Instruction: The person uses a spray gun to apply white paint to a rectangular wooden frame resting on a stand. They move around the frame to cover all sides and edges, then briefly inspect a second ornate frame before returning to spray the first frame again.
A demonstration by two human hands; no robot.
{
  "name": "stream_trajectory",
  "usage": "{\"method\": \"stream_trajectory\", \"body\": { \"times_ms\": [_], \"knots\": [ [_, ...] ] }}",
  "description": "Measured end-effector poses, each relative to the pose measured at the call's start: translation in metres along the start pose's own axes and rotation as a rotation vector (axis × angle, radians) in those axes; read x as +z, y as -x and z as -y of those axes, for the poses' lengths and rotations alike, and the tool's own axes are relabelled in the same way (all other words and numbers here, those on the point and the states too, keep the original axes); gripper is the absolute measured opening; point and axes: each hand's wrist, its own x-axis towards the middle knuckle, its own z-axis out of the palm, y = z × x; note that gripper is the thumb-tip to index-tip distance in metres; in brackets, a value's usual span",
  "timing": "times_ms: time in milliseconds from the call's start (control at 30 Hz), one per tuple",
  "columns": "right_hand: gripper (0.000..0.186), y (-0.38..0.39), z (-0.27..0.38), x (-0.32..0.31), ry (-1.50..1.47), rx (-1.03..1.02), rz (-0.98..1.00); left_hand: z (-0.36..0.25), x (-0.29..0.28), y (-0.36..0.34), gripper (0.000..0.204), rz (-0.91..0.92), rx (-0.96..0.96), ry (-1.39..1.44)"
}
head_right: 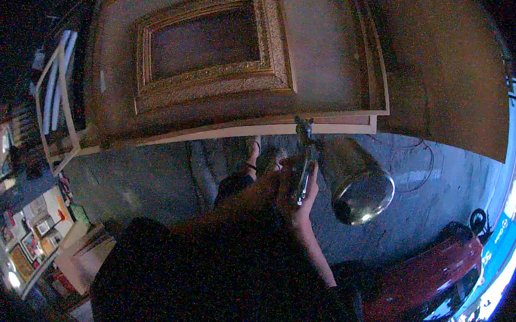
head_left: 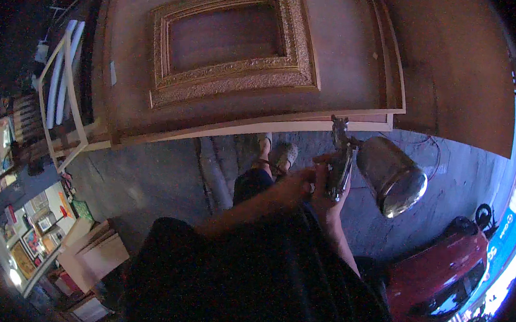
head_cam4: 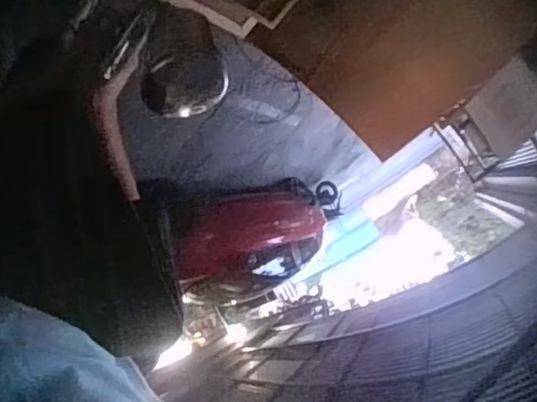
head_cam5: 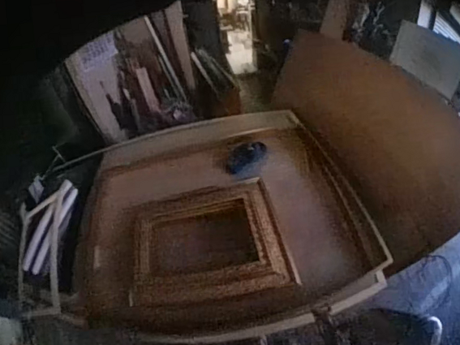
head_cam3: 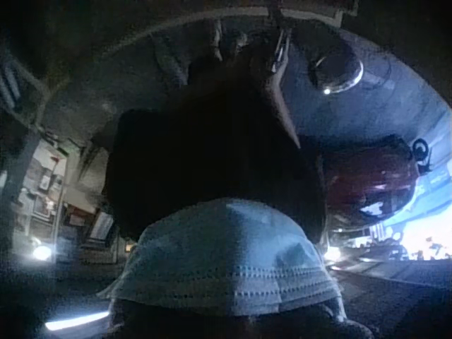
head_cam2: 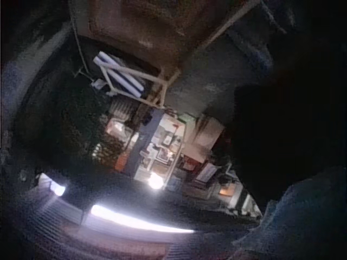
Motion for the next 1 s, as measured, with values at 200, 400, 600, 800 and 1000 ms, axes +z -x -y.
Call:
{"method": "stream_trajectory", "body": {
  "times_ms": [200, 400, 600, 800, 1000],
  "knots": [
    [0.018, 0.011, -0.001, 0.003, -0.331, 0.390, -0.292, -0.035, -0.168, -0.021, 0.041, -0.408, 0.276, -0.919],
    [0.017, 0.030, -0.037, 0.001, -0.008, 0.262, -0.268, -0.040, -0.301, -0.057, 0.068, -0.486, 0.130, -1.267],
    [0.019, 0.046, -0.038, -0.004, -0.167, 0.454, -0.351, -0.039, -0.308, -0.076, 0.052, -0.478, 0.095, -1.317],
    [0.019, 0.049, -0.053, -0.003, -0.126, 0.379, -0.413, -0.028, -0.306, -0.079, 0.050, -0.536, 0.226, -1.391],
    [0.018, 0.059, -0.064, -0.013, -0.069, 0.422, -0.404, -0.027, -0.294, -0.080, 0.050, -0.620, 0.262, -1.335]
  ]
}}
